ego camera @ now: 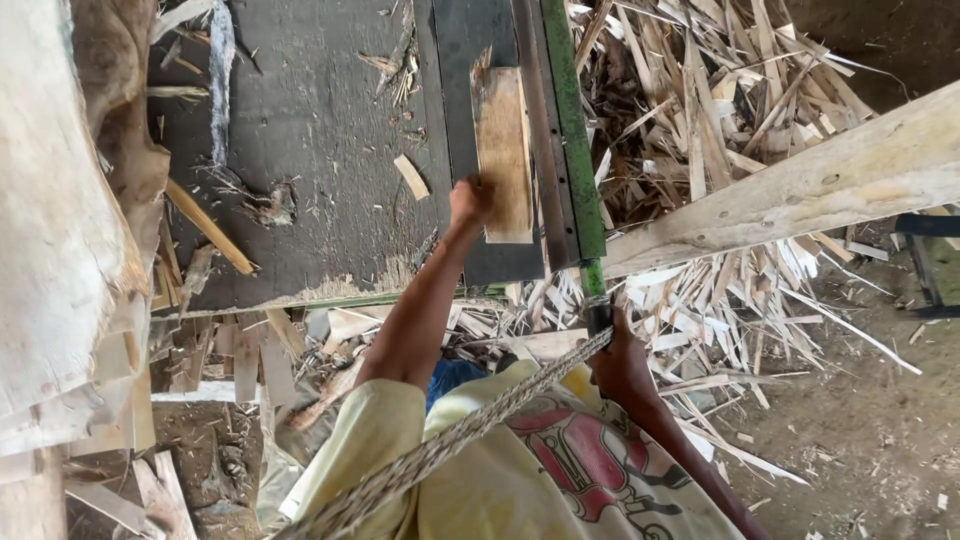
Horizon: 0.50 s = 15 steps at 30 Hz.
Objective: Manually cutting thin sheets of wood veneer using a large lever shear.
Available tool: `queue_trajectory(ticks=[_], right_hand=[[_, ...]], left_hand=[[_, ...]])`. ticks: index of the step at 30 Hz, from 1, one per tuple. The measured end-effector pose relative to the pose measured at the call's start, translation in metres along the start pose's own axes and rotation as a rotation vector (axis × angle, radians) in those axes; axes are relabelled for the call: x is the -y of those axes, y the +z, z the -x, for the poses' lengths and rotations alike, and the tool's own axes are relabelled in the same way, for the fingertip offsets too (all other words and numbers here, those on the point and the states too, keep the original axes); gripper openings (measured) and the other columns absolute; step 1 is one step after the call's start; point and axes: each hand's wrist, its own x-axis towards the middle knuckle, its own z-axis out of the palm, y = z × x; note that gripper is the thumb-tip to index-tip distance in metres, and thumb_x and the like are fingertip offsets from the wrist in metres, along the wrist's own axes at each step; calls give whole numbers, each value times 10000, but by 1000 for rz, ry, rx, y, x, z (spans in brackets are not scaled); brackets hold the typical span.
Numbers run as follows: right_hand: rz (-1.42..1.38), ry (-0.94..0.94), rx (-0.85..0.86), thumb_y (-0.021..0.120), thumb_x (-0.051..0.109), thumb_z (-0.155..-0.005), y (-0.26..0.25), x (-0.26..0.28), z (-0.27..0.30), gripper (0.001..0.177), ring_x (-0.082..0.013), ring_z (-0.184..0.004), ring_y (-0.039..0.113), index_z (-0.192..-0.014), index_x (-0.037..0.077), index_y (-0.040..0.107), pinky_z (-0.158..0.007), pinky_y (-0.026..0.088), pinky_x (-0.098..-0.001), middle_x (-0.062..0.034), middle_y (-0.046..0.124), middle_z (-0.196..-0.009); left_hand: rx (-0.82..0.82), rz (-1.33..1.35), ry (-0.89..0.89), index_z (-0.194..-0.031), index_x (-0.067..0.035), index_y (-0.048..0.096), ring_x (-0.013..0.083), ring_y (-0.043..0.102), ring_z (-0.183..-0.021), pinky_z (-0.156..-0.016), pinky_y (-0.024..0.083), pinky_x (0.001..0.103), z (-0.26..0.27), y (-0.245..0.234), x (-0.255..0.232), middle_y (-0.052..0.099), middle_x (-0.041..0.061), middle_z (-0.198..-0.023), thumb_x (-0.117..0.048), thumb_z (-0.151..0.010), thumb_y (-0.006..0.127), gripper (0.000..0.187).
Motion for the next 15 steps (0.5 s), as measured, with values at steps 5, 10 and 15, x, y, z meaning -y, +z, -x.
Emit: queue_trajectory(ticks=[5,10,15], right_hand=[[72,42,-3,601,6,-854,-6,15,7,695,-286,-525,712,-1491,112,344,-439,566,-421,-202,731,-769],[70,-23,-28,649,184,-952,-40,63,42,482,-250,-532,700,-1385,89,459,-445,576,-387,-173,745,-751],[95,-63,-44,645,184,-941,-9,4,11,494,-261,-526,695,-1369,39,444,-422,583,-403,-179,729,-788]], left_hand=[[85,-250,2,-1020,-29,741,377,725,-1018,-888,597,459,-27,20,1,745,237,-1054,-382,-950,657,369],[123,-251,-130,-1172,42,645,380,710,-1059,-923,593,446,-26,25,-5,712,270,-1146,-390,-941,667,490],[157,-576,75,-1139,20,635,370,717,-1032,-864,614,452,-34,54,21,693,255,-1136,-464,-1005,615,503]])
